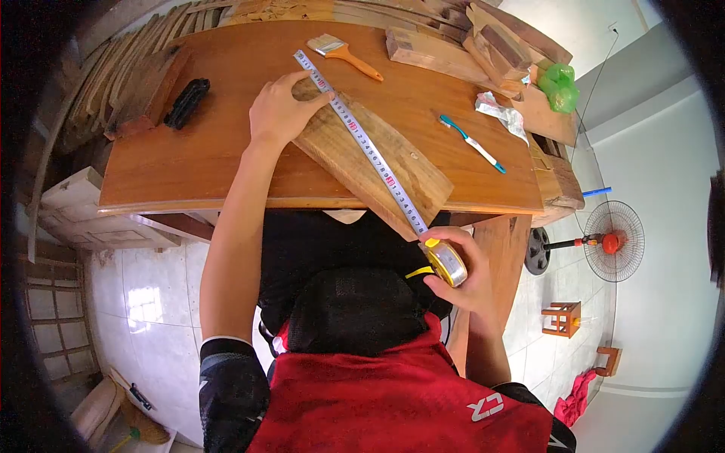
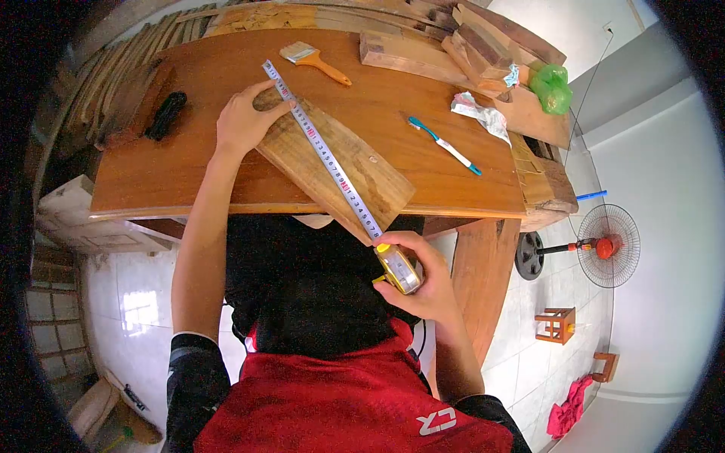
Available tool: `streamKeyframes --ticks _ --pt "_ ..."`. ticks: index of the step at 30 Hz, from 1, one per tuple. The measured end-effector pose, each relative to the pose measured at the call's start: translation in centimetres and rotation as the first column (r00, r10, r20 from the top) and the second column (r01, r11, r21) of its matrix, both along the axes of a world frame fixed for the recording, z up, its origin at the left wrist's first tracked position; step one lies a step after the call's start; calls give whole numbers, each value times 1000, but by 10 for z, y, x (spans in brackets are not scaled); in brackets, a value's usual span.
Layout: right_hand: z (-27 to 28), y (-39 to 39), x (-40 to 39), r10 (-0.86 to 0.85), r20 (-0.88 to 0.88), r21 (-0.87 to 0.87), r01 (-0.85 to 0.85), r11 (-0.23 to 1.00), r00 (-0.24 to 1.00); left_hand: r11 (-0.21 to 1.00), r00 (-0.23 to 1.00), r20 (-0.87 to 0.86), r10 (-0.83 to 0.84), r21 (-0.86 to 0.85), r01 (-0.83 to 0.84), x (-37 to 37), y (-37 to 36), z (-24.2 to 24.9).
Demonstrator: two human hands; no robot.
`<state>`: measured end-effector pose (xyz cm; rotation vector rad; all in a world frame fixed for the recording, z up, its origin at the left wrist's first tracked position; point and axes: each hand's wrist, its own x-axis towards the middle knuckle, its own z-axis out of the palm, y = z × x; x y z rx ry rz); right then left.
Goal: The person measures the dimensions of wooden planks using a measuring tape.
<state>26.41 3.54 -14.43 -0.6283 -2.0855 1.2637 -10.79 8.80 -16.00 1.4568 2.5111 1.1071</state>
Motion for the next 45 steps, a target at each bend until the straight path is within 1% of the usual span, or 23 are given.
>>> streamKeyframes --ticks 3,6,10,12,15,18,21,27,30,39,42,45 --pt "2 1 -1 8 17 73 -9 997 1000 998 998 65 -12 -57 16 0 -2 5" --pt "1 0 -3 10 19 126 -12 992 1000 998 998 60 -9 -60 13 0 -1 5" --pt "2 1 -3 11 40 162 -17 987 999 993 998 63 -19 -112 26 -4 1 7" --pt "0 1 -3 9 29 143 -13 990 1000 993 998 58 -19 -119 26 -5 1 7" --pt "-1 0 -3 6 9 117 -7 993 1000 984 993 115 -13 -176 33 -5 2 11" --pt "-1 0 -3 9 3 108 -9 994 1000 988 994 107 -36 -144 52 -11 6 5" --pt "-2 1 -2 17 3 110 -17 994 1000 983 989 140 -42 -173 66 -14 8 7" --pt "-4 2 -2 21 0 118 -21 993 1000 995 989 136 -53 -71 63 -14 9 1" --pt "-4 2 -2 25 2 119 -25 993 1000 985 989 132 -68 -148 88 -16 9 4" --pt "-6 3 -1 34 -20 90 -32 995 999 985 989 127 -82 -143 100 -12 5 10" --pt "-8 4 -2 38 -27 79 -36 996 999 979 989 130 -69 -182 92 -11 4 13" --pt "-6 3 0 37 -1 9 -37 999 999 978 987 137 -79 -181 103 -12 5 12"
